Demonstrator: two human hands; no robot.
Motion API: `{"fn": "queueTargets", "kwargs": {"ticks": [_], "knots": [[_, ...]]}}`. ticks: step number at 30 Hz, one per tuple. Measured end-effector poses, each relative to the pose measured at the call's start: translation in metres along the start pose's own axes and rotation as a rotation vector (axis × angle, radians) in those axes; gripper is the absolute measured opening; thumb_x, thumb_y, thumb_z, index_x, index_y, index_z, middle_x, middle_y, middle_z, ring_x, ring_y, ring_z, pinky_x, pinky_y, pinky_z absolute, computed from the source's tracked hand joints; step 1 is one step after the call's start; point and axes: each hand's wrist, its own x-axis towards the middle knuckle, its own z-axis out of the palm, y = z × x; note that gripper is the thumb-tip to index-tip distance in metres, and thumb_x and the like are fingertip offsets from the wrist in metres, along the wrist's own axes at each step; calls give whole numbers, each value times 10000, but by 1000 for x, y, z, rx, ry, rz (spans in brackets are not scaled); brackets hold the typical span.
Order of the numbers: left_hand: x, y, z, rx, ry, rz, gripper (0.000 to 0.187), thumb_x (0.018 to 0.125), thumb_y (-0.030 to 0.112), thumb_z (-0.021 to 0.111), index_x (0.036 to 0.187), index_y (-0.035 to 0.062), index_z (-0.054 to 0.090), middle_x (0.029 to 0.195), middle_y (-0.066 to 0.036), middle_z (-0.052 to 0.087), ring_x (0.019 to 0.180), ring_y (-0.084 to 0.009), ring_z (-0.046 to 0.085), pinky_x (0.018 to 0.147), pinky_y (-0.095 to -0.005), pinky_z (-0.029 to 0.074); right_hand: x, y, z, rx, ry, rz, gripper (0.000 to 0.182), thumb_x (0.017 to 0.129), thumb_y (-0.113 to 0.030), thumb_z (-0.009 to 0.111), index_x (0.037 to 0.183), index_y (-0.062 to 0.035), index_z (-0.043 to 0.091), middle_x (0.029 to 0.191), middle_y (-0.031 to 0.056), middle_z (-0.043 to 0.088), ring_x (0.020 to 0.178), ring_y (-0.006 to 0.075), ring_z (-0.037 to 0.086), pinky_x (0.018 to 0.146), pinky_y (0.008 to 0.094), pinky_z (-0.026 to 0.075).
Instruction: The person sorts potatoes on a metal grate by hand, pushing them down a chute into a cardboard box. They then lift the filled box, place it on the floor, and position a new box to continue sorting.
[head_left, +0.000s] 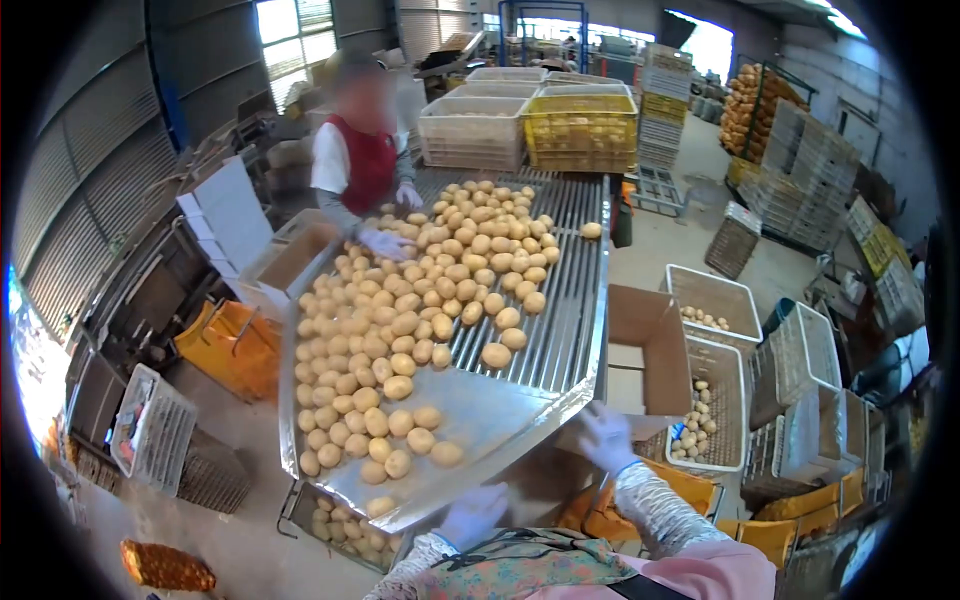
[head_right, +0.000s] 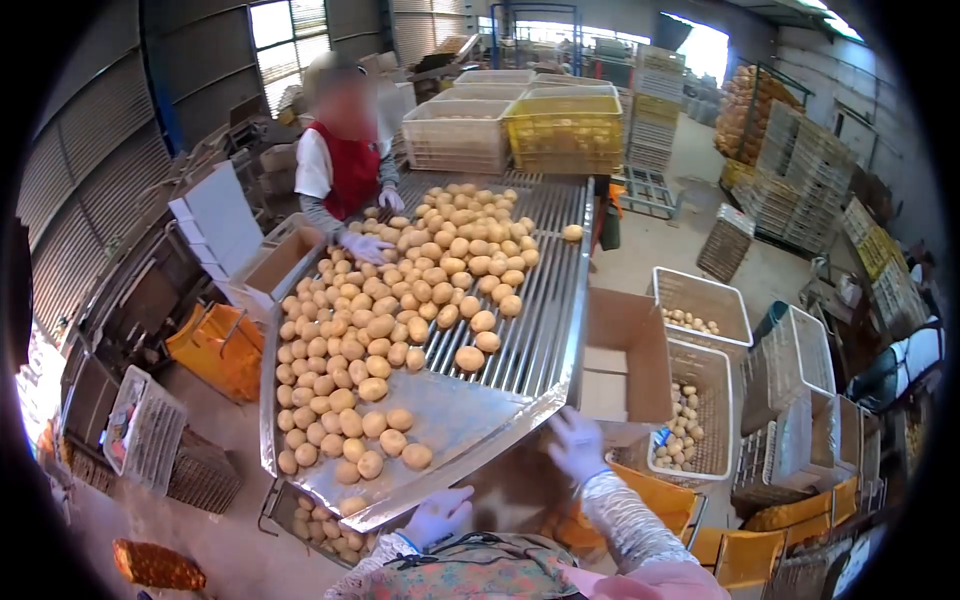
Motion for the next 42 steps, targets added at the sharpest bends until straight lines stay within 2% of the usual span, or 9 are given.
{"fn": "queueTargets", "kwargs": {"ticks": [10, 16, 22, 24, 28, 32, 36, 38, 42], "knots": [[-43, -153, -102, 614, 52, -455, 555, 896, 434, 616, 1370, 146, 601, 1439, -180, 528, 1348, -448, 443, 1129, -608, 311, 42, -143, 124, -97, -234, -291, 588, 850, -464, 643, 1406, -294, 560, 1455, 199, 493, 1298, 449, 484, 1094, 577, 351], [-107, -146, -172, 574, -200, -254, 654, 891, 459, 647, 1408, 71, 554, 1514, -212, 446, 1385, -467, 398, 1138, -614, 303, 42, -238, 158, -21, -342, -425, 478, 858, -478, 637, 1310, -323, 649, 1467, 187, 483, 1317, 457, 441, 1112, 570, 338], [-88, -207, -138, 851, 326, -647, 751, 931, 432, 605, 1509, 3, 393, 1531, -241, 404, 1426, -449, 359, 1177, -631, 216, 60, -230, 174, 135, -502, -638, 374, 832, -398, 670, 1195, -320, 721, 1442, 67, 533, 1291, 435, 454, 1072, 548, 399], [-26, -168, -127, 634, -113, -767, 740, 946, 503, 559, 1489, 16, 434, 1554, -221, 398, 1479, -400, 305, 1211, -600, 162, 86, -227, 174, 221, -447, -682, 297, 819, -333, 675, 1104, -281, 742, 1304, 52, 620, 1187, 371, 546, 1003, 519, 455], [-30, -118, -79, 401, 79, -629, 695, 929, 446, 589, 1463, 21, 461, 1531, -196, 433, 1445, -349, 373, 1191, -559, 234, 154, -198, 172, 407, -575, -979, 138, 816, -264, 660, 880, -161, 727, 848, 27, 684, 852, 282, 667, 769, 442, 539], [-86, -129, -115, 184, 43, -538, 626, 885, 338, 659, 1419, 41, 522, 1475, -190, 487, 1365, -361, 458, 1135, -540, 326, 248, -160, 148, 498, -411, -531, 260, 818, -230, 685, 1056, -146, 746, 1021, 97, 729, 948, 309, 687, 813, 438, 554], [-57, -163, -175, 664, 309, -907, 615, 876, 307, 689, 1421, 64, 538, 1446, -194, 517, 1348, -407, 464, 1144, -584, 290, 365, -138, 157, 81, -179, -623, 445, 850, -238, 687, 1279, -126, 651, 1318, 159, 635, 1207, 360, 596, 1048, 453, 460], [-79, -251, -127, 1113, 350, -694, 686, 885, 363, 672, 1460, 40, 484, 1489, -246, 447, 1369, -468, 411, 1181, -585, 221, 424, -127, 198, 190, -316, -632, 448, 893, -285, 667, 1318, -152, 620, 1398, 172, 582, 1288, 381, 532, 1120, 467, 392], [61, -198, -121, 603, 264, -1450, 683, 898, 468, 570, 1415, 30, 486, 1556, -344, 288, 1456, -489, 281, 1169, -664, 184, 481, -156, 274, -83, -515, -664, 467, 917, -396, 642, 1372, -299, 599, 1535, 185, 443, 1364, 401, 465, 1148, 479, 360]]}}
